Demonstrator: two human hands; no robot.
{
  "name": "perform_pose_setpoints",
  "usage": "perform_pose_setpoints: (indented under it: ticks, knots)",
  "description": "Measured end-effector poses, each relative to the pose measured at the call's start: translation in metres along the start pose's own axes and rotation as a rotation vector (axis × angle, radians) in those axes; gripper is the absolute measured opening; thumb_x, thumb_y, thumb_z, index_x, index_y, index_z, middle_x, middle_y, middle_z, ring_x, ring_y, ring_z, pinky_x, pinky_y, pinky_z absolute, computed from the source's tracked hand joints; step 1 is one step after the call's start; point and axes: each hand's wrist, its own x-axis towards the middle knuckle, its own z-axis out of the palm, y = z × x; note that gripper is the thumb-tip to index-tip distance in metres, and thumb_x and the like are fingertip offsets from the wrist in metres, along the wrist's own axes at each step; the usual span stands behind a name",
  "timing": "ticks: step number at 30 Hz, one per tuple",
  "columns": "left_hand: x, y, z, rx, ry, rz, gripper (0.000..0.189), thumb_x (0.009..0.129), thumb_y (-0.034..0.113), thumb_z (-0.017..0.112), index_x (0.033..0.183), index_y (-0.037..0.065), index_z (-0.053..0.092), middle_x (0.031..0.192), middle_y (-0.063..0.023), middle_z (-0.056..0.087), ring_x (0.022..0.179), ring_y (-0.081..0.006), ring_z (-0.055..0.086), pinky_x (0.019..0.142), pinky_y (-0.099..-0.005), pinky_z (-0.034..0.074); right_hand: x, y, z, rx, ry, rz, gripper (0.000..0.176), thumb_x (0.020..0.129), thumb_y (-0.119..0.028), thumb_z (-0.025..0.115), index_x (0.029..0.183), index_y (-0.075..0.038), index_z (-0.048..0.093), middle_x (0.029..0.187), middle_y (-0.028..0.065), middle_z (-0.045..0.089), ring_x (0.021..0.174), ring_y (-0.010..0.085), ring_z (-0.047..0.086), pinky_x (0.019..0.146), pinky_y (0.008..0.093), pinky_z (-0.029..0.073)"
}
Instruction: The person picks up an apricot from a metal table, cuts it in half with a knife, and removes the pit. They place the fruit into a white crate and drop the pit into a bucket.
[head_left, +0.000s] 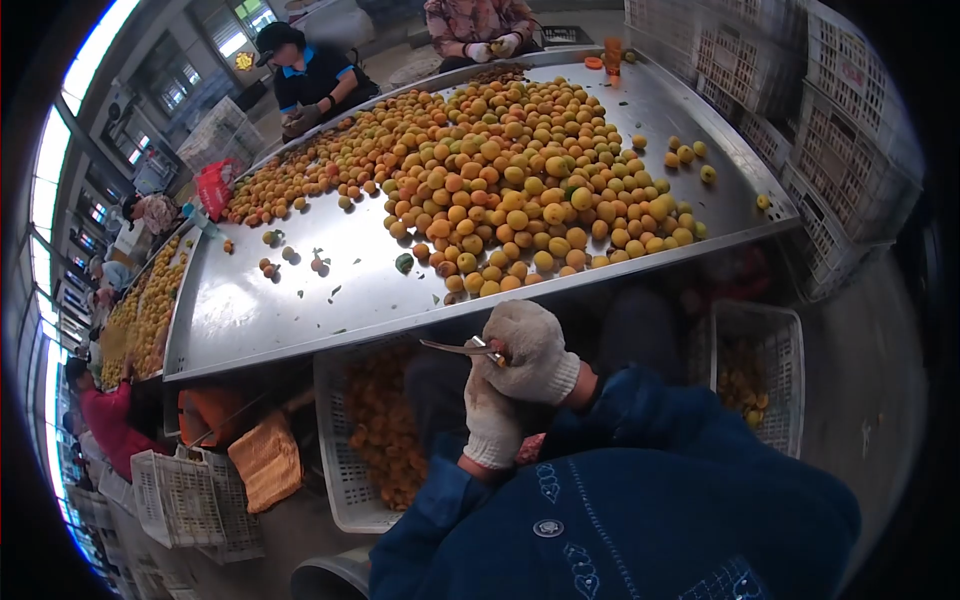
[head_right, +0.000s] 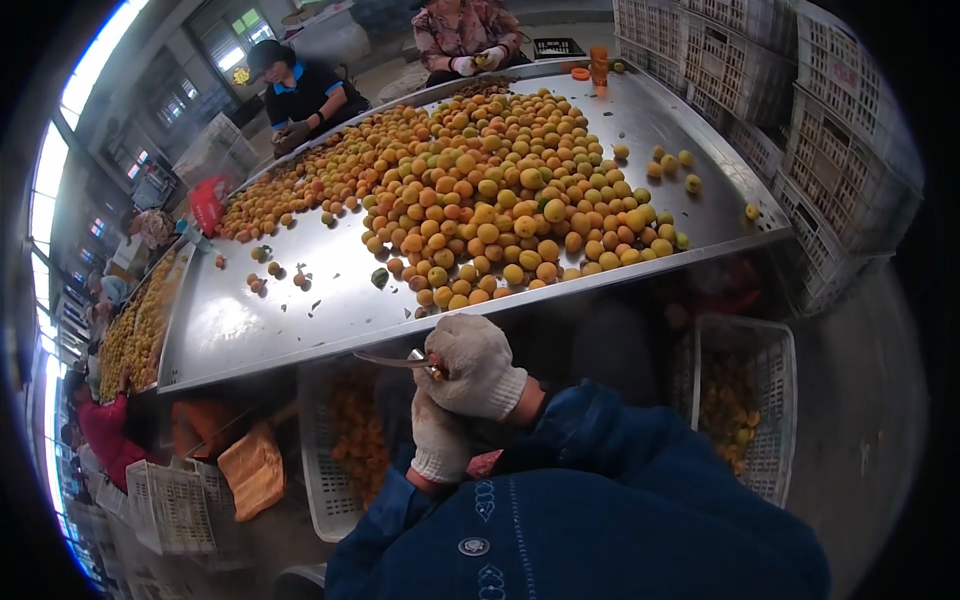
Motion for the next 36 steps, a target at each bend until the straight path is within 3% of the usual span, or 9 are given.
perform_pose_setpoints:
  ticks: [4, 20, 22, 25, 26, 27, 29, 32, 36]
  knots:
    - [-0.004, 0.008, 0.005, -0.149, -0.009, -0.2, 0.06, 0.101, 0.05, 0.033, 0.141, 0.006, 0.038, 0.14, -0.0159, 0.044, 0.129, -0.0335, 0.046, 0.109, -0.046, 0.037, -0.001, -0.002, -0.003, -0.052, -0.026, -0.067, 0.017, 0.063, -0.017, 0.075, 0.068, -0.01, 0.06, 0.07, 0.0077, 0.057, 0.066, 0.0287, 0.059, 0.062, 0.0396, 0.048]
    - [0.007, -0.003, -0.012, -0.495, 0.212, -0.615, 0.064, 0.099, 0.054, 0.036, 0.145, 0.009, 0.033, 0.145, -0.0131, 0.039, 0.135, -0.0296, 0.038, 0.114, -0.0432, 0.031, -0.011, 0.002, -0.005, -0.095, -0.106, -0.262, 0.016, 0.066, -0.016, 0.074, 0.063, -0.011, 0.058, 0.067, 0.0055, 0.054, 0.064, 0.0255, 0.056, 0.061, 0.0387, 0.044]
    - [0.014, -0.045, -0.063, -1.221, -0.338, -0.655, 0.064, 0.099, 0.054, 0.034, 0.146, 0.011, 0.031, 0.145, -0.0134, 0.038, 0.135, -0.0298, 0.038, 0.113, -0.0434, 0.032, -0.007, -0.002, -0.007, -0.079, -0.134, -0.287, 0.015, 0.066, -0.016, 0.074, 0.064, -0.011, 0.059, 0.067, 0.0059, 0.054, 0.064, 0.0257, 0.056, 0.061, 0.0388, 0.043]
    - [-0.003, -0.008, -0.025, -0.3, 0.091, -0.586, 0.063, 0.099, 0.053, 0.033, 0.146, 0.011, 0.028, 0.139, -0.0138, 0.044, 0.12, -0.031, 0.05, 0.103, -0.0455, 0.043, -0.011, 0.004, -0.008, -0.029, -0.184, -0.379, 0.022, 0.058, -0.014, 0.075, 0.076, -0.013, 0.063, 0.075, 0.0076, 0.057, 0.067, 0.0292, 0.057, 0.06, 0.0401, 0.044]
    - [0.0, -0.02, -0.042, -0.378, 0.052, -0.504, 0.071, 0.095, 0.062, 0.035, 0.146, 0.013, 0.033, 0.148, -0.014, 0.037, 0.135, -0.0334, 0.038, 0.113, -0.049, 0.031, -0.01, 0.003, -0.008, 0.025, -0.168, -0.359, 0.022, 0.058, -0.014, 0.075, 0.076, -0.012, 0.063, 0.073, 0.0082, 0.056, 0.066, 0.0298, 0.057, 0.059, 0.041, 0.044]
    - [0.001, -0.009, -0.03, -0.365, -0.045, -0.42, 0.06, 0.097, 0.052, 0.044, 0.141, 0.011, 0.037, 0.13, -0.0121, 0.05, 0.116, -0.0293, 0.052, 0.099, -0.0434, 0.045, -0.012, 0.008, -0.003, 0.083, -0.117, -0.32, 0.017, 0.062, -0.012, 0.072, 0.075, -0.011, 0.061, 0.07, 0.0083, 0.054, 0.063, 0.0309, 0.055, 0.057, 0.0408, 0.044]
    - [0.012, -0.029, -0.052, -0.67, -0.187, -0.442, 0.048, 0.096, 0.047, 0.051, 0.127, 0.011, 0.047, 0.121, -0.0092, 0.054, 0.112, -0.0255, 0.055, 0.096, -0.039, 0.047, -0.018, 0.017, 0.001, 0.313, -0.029, -0.051, 0.018, 0.073, -0.008, 0.075, 0.068, -0.008, 0.058, 0.065, 0.0085, 0.055, 0.057, 0.0249, 0.054, 0.052, 0.0344, 0.044]
    - [0.008, 0.011, -0.016, -0.463, 0.141, -0.513, 0.037, 0.1, 0.043, 0.045, 0.114, 0.01, 0.054, 0.105, -0.0079, 0.061, 0.095, -0.0228, 0.063, 0.081, -0.0337, 0.054, -0.015, 0.009, -0.005, 0.653, 0.013, 0.544, 0.02, 0.076, -0.016, 0.08, 0.084, -0.004, 0.065, 0.076, 0.0071, 0.057, 0.07, 0.0182, 0.057, 0.064, 0.0276, 0.047]
    - [0.009, 0.012, -0.017, -0.473, 0.044, -0.39, 0.037, 0.101, 0.042, 0.044, 0.11, 0.008, 0.057, 0.099, -0.0093, 0.062, 0.086, -0.021, 0.065, 0.073, -0.0343, 0.056, -0.014, 0.018, -0.023, 0.378, -0.201, 0.306, 0.029, 0.075, -0.018, 0.081, 0.096, -0.004, 0.068, 0.086, 0.008, 0.059, 0.082, 0.0193, 0.06, 0.074, 0.0277, 0.049]
